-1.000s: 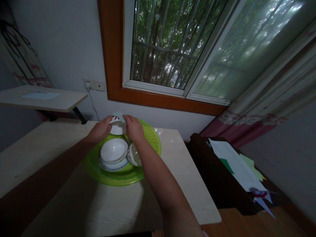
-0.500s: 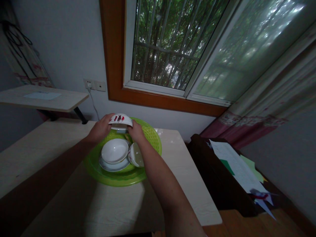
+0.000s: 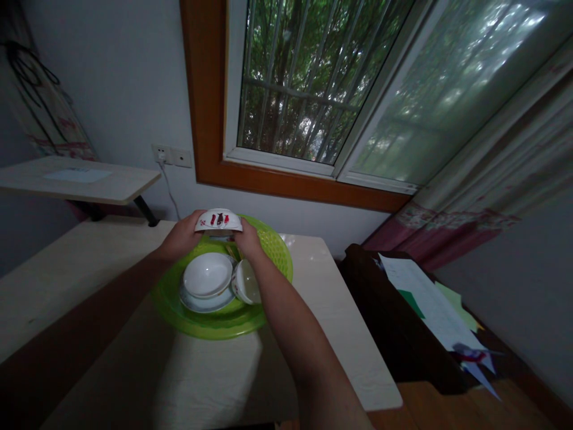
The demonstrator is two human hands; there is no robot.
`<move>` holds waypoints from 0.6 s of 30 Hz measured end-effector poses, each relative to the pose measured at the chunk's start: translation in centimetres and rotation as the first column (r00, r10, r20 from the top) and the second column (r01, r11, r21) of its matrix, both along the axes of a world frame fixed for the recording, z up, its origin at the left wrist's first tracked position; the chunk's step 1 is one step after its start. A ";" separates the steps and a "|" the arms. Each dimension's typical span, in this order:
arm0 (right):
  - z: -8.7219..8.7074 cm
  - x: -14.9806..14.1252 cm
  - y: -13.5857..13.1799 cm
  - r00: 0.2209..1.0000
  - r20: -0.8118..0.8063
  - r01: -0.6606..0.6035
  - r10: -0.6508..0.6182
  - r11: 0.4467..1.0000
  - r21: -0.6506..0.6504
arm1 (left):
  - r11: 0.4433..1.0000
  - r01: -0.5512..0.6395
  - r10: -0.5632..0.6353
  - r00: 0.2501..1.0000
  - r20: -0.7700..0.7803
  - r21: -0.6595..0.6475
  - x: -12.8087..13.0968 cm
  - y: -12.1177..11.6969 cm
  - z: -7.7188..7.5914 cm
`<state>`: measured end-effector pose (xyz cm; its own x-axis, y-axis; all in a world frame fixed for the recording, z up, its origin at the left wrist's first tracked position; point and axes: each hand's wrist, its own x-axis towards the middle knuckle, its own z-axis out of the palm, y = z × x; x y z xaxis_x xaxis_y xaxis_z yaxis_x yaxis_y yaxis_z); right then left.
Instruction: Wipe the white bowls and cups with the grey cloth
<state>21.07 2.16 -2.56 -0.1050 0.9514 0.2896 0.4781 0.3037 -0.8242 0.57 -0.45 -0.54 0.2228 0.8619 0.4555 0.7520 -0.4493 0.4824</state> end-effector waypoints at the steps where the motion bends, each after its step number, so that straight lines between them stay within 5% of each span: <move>1: 0.1 0.1 -0.1 0.998 0.055 0.009 -0.011 0.999 0.037 | 1.000 -0.004 0.004 1.000 0.001 -0.006 0.0 -0.1 0.0; 7: 1.9 0.1 -1.7 0.947 0.314 -0.010 -0.069 0.970 0.244 | 0.997 -0.069 0.065 0.993 -0.095 -0.036 -0.1 -0.3 0.0; 11: 3.1 -1.0 -3.3 0.906 0.424 -0.189 0.013 0.907 0.376 | 0.992 -0.121 0.112 0.978 -0.174 -0.042 -0.2 0.4 -0.6; 14: 3.4 -1.8 -4.1 0.874 0.480 -0.300 0.078 0.864 0.405 | 0.988 -0.149 0.138 0.967 -0.213 -0.036 -0.3 0.6 -0.8; 18: 3.0 -1.8 -3.7 0.898 0.435 -0.258 0.068 0.882 0.395 | 0.987 -0.160 0.158 0.969 -0.192 0.006 -0.4 0.3 -0.6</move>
<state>19.27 -1.52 0.49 -0.4433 0.6964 0.5644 0.6451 0.6850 -0.3386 0.17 -0.14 -1.15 0.1647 0.8973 0.4094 0.8920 -0.3127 0.3265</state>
